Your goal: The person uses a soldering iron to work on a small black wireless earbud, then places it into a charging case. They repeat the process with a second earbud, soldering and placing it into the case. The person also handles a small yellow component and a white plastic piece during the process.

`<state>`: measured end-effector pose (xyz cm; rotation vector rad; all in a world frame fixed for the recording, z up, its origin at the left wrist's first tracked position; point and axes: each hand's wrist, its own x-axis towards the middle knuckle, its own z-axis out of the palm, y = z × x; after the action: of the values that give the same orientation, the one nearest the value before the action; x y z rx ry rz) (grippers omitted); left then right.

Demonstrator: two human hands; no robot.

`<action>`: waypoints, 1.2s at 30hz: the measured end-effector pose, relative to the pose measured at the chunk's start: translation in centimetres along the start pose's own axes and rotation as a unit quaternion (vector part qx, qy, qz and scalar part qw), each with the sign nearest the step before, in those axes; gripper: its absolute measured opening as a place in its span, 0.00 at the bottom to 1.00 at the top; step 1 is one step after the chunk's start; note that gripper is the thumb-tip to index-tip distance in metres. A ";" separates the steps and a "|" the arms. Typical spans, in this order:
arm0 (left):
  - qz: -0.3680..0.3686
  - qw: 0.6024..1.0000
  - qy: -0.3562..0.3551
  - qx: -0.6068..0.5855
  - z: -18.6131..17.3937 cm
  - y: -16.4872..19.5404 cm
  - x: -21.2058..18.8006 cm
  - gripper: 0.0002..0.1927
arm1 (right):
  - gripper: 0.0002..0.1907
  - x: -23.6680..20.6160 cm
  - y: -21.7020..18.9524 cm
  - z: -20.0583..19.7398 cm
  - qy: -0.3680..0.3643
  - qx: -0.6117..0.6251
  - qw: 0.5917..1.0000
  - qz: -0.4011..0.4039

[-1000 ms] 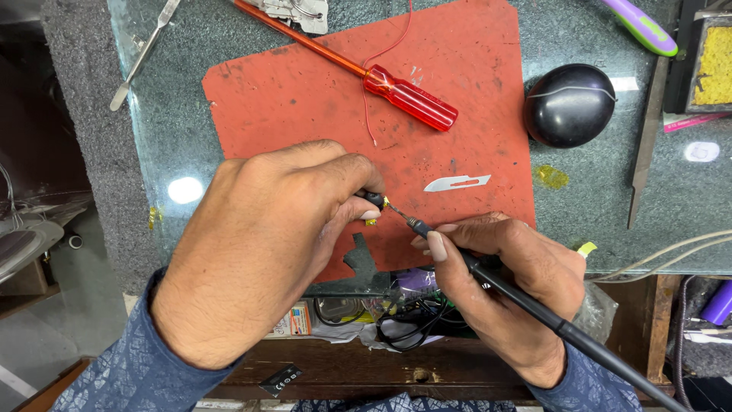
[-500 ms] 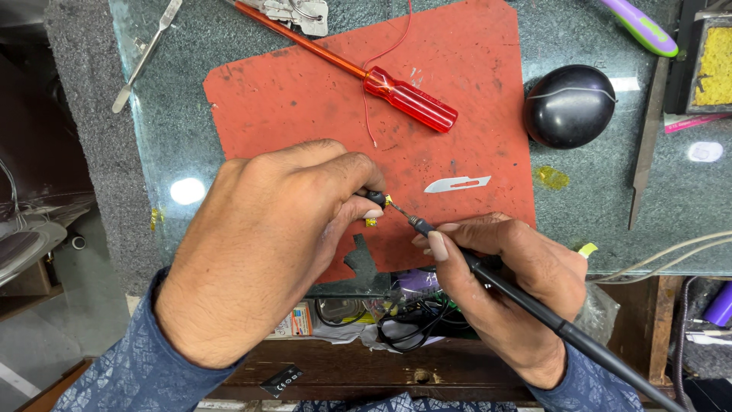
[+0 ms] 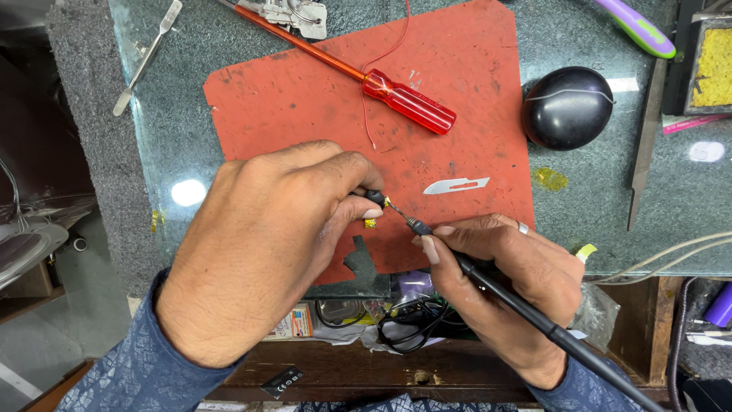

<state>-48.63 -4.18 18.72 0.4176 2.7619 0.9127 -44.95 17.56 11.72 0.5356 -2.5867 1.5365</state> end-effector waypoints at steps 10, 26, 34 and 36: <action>-0.006 1.000 -0.006 -0.009 0.1 0.2 0.1 0.07 | 0.10 -0.1 0.1 -0.5 0.006 0.002 1.000 0.013; -0.011 1.000 -0.006 -0.020 0.3 0.1 0.0 0.07 | 0.10 0.1 -0.1 -0.3 0.001 0.001 1.000 0.008; -0.008 1.000 0.003 -0.008 0.2 0.2 0.2 0.07 | 0.10 0.1 0.2 -0.5 -0.003 -0.004 1.000 0.002; -0.011 1.000 0.002 -0.005 0.3 0.2 0.2 0.07 | 0.11 0.0 0.2 -0.5 0.003 0.016 1.000 0.003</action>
<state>-48.71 -3.84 18.58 0.3839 2.7582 0.9236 -45.10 18.11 11.79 0.5275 -2.5655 1.5813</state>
